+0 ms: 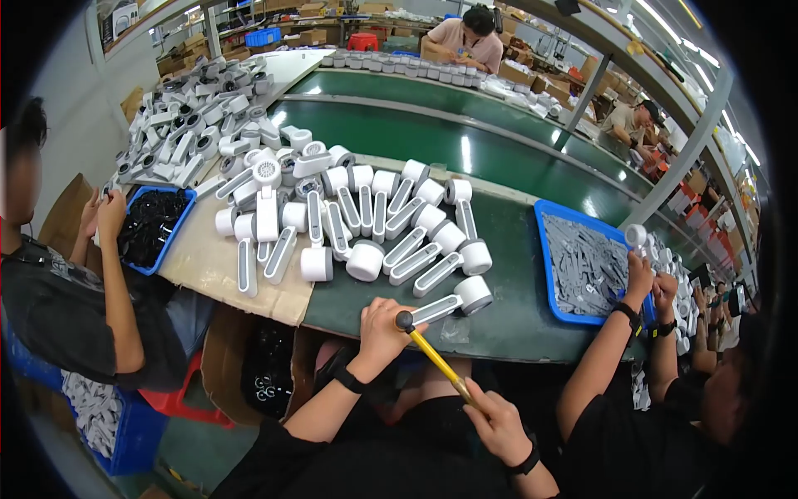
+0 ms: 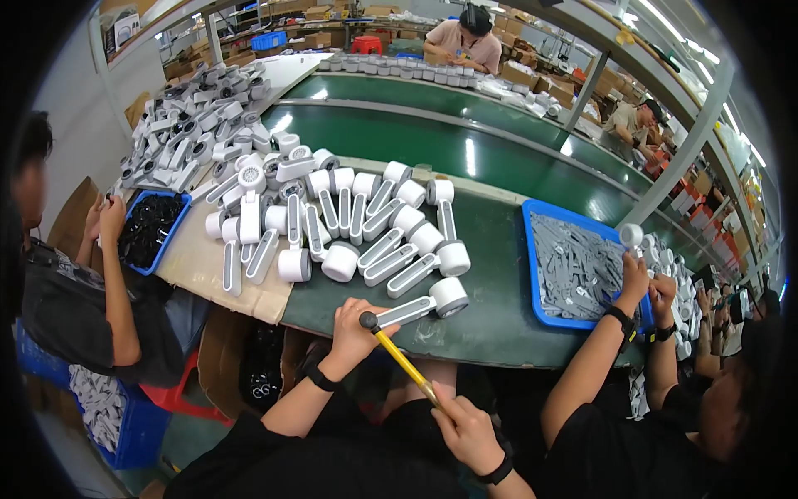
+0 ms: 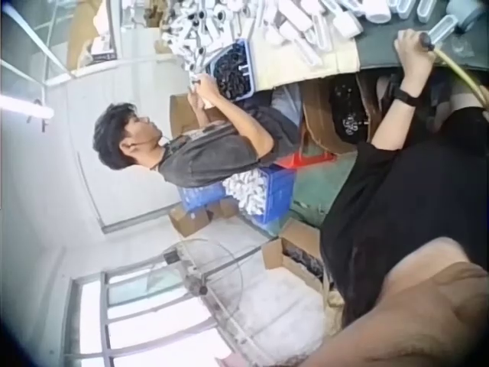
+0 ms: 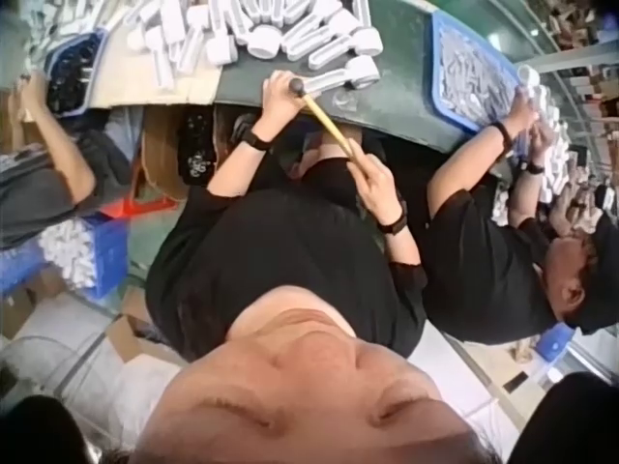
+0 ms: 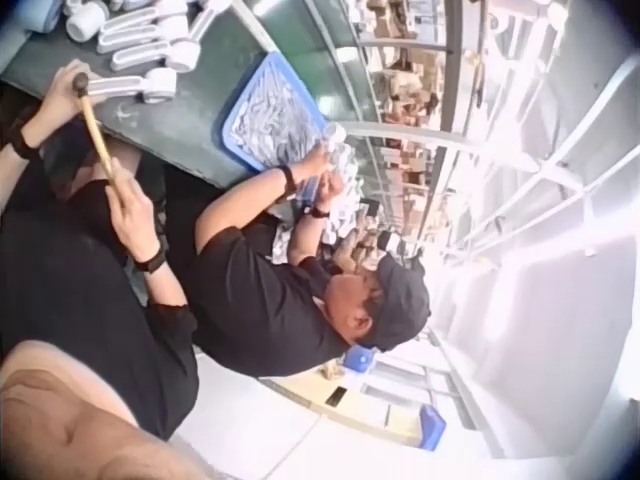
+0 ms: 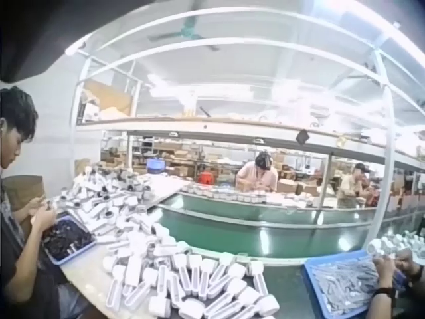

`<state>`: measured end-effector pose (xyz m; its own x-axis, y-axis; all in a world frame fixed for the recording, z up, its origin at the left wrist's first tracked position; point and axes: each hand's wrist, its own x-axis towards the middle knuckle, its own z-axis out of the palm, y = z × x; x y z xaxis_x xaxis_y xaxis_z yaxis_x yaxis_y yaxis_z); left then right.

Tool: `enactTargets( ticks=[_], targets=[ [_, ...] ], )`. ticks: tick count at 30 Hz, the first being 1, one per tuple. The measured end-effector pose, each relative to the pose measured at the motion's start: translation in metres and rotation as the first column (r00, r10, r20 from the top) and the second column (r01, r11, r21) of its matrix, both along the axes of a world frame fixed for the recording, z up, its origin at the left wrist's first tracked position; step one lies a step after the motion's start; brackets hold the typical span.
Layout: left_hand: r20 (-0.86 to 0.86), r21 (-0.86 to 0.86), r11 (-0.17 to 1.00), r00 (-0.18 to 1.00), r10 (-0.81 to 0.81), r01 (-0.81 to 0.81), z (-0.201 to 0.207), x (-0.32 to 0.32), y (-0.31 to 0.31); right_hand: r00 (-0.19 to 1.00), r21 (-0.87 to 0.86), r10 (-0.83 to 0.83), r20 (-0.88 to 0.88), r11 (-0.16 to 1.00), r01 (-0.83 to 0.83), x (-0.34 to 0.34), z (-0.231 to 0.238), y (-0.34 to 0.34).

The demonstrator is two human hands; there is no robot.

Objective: The person assembles handheld fans by fitting white fan bodies with grey handle pieces and tapping the joints with a yellow mallet. They then place the completed fans onto a green conveyor belt and pick up new components to repeat the process.

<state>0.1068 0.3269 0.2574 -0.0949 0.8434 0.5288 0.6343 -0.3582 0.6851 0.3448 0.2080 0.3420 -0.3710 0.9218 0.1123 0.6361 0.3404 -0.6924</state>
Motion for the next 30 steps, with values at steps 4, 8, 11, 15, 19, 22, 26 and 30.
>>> enactTargets(
  ticks=[4,8,11,15,19,22,26,30],
  targets=[
    [-0.033,-0.083,0.997,0.999,-0.001,-0.002,0.001,-0.001,-0.004,0.977,0.174,-0.098,-0.189,0.976,0.131,0.009,-0.007,-0.006],
    [-0.011,-0.088,0.996,1.000,-0.019,0.018,0.003,0.001,-0.005,0.968,0.071,-0.217,-0.128,0.971,0.227,0.022,-0.006,-0.002],
    [-0.021,-0.095,0.995,1.000,-0.020,0.018,0.001,0.002,-0.004,0.944,0.044,-0.258,-0.205,0.961,0.272,0.025,-0.006,0.000],
    [-0.062,-0.059,0.998,0.998,0.001,-0.004,0.005,0.002,-0.005,0.968,0.062,-0.220,-0.122,0.971,0.229,0.029,-0.017,0.010],
    [-0.081,-0.182,0.981,0.994,-0.077,0.061,0.014,-0.001,-0.006,0.950,0.176,-0.237,-0.204,0.946,0.274,0.026,-0.008,0.002],
    [-0.001,-0.249,0.963,0.995,-0.102,0.099,0.024,0.006,-0.003,0.962,0.033,-0.227,-0.152,0.972,0.234,0.029,-0.022,0.008],
    [-0.194,-0.188,0.968,0.959,-0.205,0.168,0.033,0.006,-0.003,0.952,0.045,-0.219,-0.216,0.971,0.234,0.035,-0.029,0.004],
    [-0.103,-0.128,0.971,0.972,-0.213,0.199,0.041,-0.008,-0.006,0.870,-0.106,-0.337,-0.361,0.941,0.321,0.044,-0.052,-0.012]
  ],
)
